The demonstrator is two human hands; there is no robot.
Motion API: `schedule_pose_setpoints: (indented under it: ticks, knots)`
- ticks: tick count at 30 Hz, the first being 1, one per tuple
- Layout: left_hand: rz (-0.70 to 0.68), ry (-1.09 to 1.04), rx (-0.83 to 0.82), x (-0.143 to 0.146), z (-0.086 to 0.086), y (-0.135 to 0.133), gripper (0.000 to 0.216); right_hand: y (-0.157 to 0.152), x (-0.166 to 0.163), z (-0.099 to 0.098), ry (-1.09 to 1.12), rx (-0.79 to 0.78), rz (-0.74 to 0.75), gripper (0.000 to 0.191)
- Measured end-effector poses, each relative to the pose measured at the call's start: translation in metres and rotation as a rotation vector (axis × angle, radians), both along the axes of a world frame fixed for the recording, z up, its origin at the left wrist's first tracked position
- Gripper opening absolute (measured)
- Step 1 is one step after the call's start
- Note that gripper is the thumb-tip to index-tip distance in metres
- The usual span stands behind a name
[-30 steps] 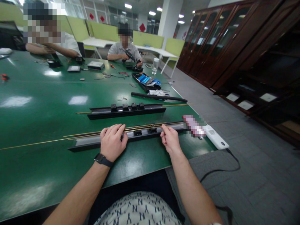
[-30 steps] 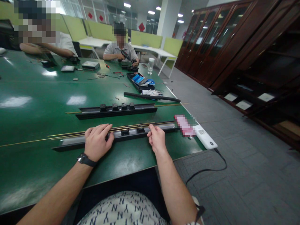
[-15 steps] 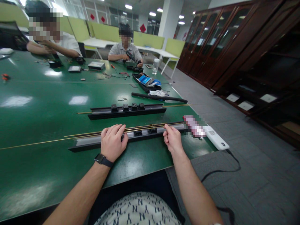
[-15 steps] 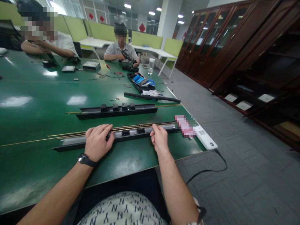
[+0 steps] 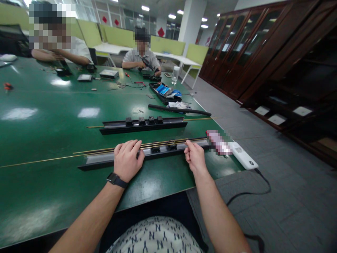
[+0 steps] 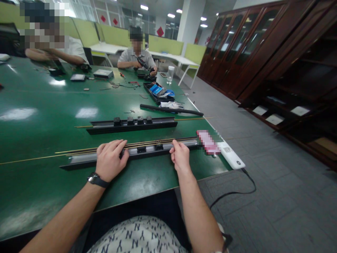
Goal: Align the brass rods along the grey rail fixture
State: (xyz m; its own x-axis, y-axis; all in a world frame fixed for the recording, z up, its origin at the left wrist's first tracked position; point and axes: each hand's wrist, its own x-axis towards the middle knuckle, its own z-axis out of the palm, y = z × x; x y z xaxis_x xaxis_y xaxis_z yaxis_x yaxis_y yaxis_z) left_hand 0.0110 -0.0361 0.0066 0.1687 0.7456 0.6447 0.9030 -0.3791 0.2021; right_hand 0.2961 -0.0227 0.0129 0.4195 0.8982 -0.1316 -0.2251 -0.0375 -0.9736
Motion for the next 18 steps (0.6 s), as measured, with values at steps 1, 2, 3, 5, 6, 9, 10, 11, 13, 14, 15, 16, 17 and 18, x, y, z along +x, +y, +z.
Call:
schedule_pose_setpoints:
  ticks: [1,2,3,5,6,9,10,11,13,14,15,16,17,18]
  knots:
    - [0.001,0.003,0.000,0.000,0.000,0.000,0.030,0.000,0.001,0.000,0.001,0.004,-0.006,0.046]
    - [0.003,0.004,0.000,0.000,0.000,0.000,0.030,0.000,0.002,0.000,0.002,0.007,-0.012,0.046]
    - [0.004,0.006,0.002,0.000,0.000,0.000,0.030,0.000,0.003,0.000,0.002,0.009,-0.015,0.047]
    - [0.002,0.006,0.004,0.000,-0.001,0.000,0.030,0.000,0.004,-0.001,0.001,0.006,-0.012,0.049]
    - [0.001,0.004,0.003,0.000,-0.001,0.000,0.031,0.000,0.004,-0.001,0.000,0.003,-0.008,0.049]
    - [0.001,-0.009,-0.004,0.000,-0.002,-0.001,0.031,-0.002,0.002,0.000,-0.001,-0.002,0.001,0.048]
    - [0.001,-0.013,-0.004,0.000,-0.002,-0.001,0.031,-0.002,0.001,0.000,-0.001,-0.003,0.004,0.048]
    - [0.001,-0.015,-0.004,0.000,-0.001,-0.001,0.031,-0.002,0.000,0.000,-0.001,-0.004,0.007,0.047]
    - [0.001,-0.017,-0.002,0.000,-0.001,-0.001,0.031,-0.003,-0.002,0.001,-0.004,-0.013,0.016,0.047]
    - [0.001,-0.016,0.000,0.001,-0.001,-0.001,0.031,-0.003,-0.003,0.001,-0.007,-0.021,0.021,0.048]
    - [0.001,-0.014,0.002,0.001,-0.001,-0.001,0.031,-0.003,-0.004,0.002,-0.011,-0.029,0.027,0.048]
    - [0.002,-0.012,0.004,0.001,-0.001,-0.001,0.031,-0.003,-0.005,0.002,-0.016,-0.037,0.035,0.049]
    - [0.002,-0.008,0.006,0.001,0.000,-0.001,0.030,-0.003,-0.006,0.002,-0.021,-0.044,0.045,0.050]
    - [0.003,-0.004,0.009,0.001,0.000,-0.001,0.030,-0.003,-0.007,0.002,-0.025,-0.052,0.055,0.051]
